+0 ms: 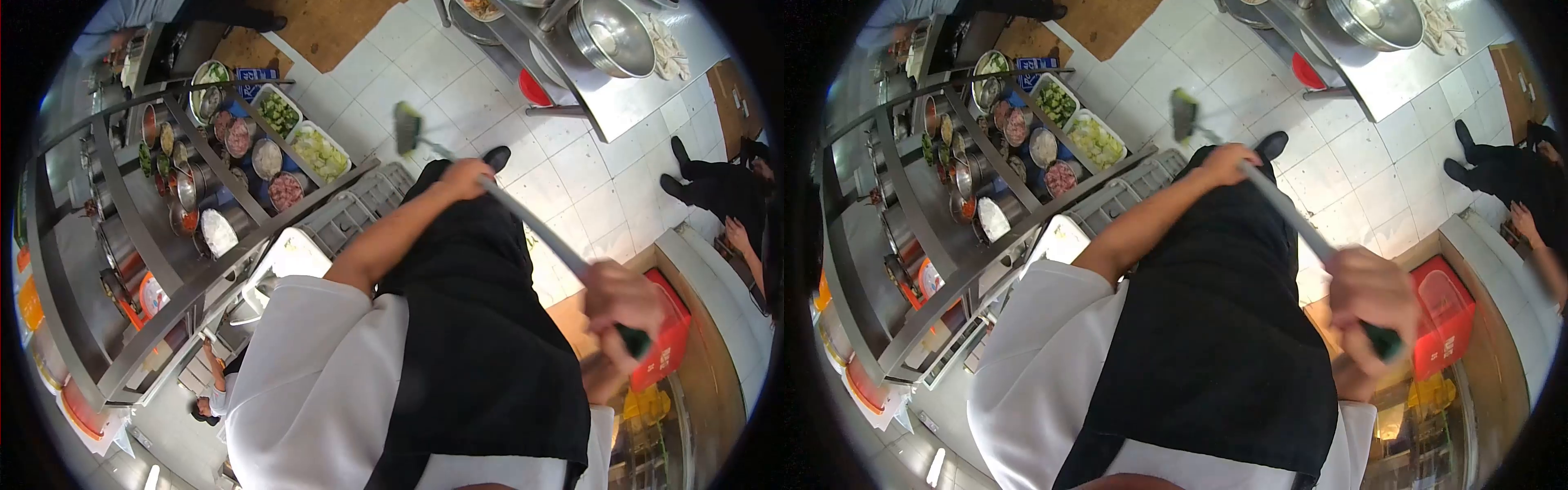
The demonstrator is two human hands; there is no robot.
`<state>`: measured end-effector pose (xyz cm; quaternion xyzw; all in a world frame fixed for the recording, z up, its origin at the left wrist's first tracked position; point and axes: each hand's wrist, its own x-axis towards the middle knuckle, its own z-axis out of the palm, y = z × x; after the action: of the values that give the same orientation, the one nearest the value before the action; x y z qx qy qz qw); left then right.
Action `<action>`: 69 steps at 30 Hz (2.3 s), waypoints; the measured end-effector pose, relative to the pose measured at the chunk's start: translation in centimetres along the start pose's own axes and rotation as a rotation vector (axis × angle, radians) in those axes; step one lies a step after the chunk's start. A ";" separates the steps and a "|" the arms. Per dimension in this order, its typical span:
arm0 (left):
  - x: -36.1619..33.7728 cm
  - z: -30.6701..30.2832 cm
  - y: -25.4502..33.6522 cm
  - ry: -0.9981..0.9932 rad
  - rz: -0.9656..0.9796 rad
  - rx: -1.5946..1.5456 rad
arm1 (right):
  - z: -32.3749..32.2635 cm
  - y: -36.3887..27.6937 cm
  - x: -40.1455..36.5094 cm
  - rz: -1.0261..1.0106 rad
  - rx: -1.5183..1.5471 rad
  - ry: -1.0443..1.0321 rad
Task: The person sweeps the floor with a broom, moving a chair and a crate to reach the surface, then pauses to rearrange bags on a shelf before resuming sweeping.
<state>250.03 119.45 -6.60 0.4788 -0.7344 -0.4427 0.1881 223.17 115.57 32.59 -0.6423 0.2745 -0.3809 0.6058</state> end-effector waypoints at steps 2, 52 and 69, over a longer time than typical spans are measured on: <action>3.3 0.6 7.6 -0.224 -0.069 -0.046 | -2.8 -2.9 -2.2 -0.125 -0.100 -0.100; -6.3 10.5 13.6 -0.090 0.250 0.260 | 24.7 -5.6 -29.5 0.043 -0.225 1.160; -17.9 23.5 27.7 -0.581 0.330 0.528 | 24.9 -11.7 -54.4 -0.384 -0.133 1.157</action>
<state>227.13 150.25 6.41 0.2418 -0.9119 -0.3199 -0.0875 211.98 175.37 36.28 -0.4059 0.4613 -0.7523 0.2375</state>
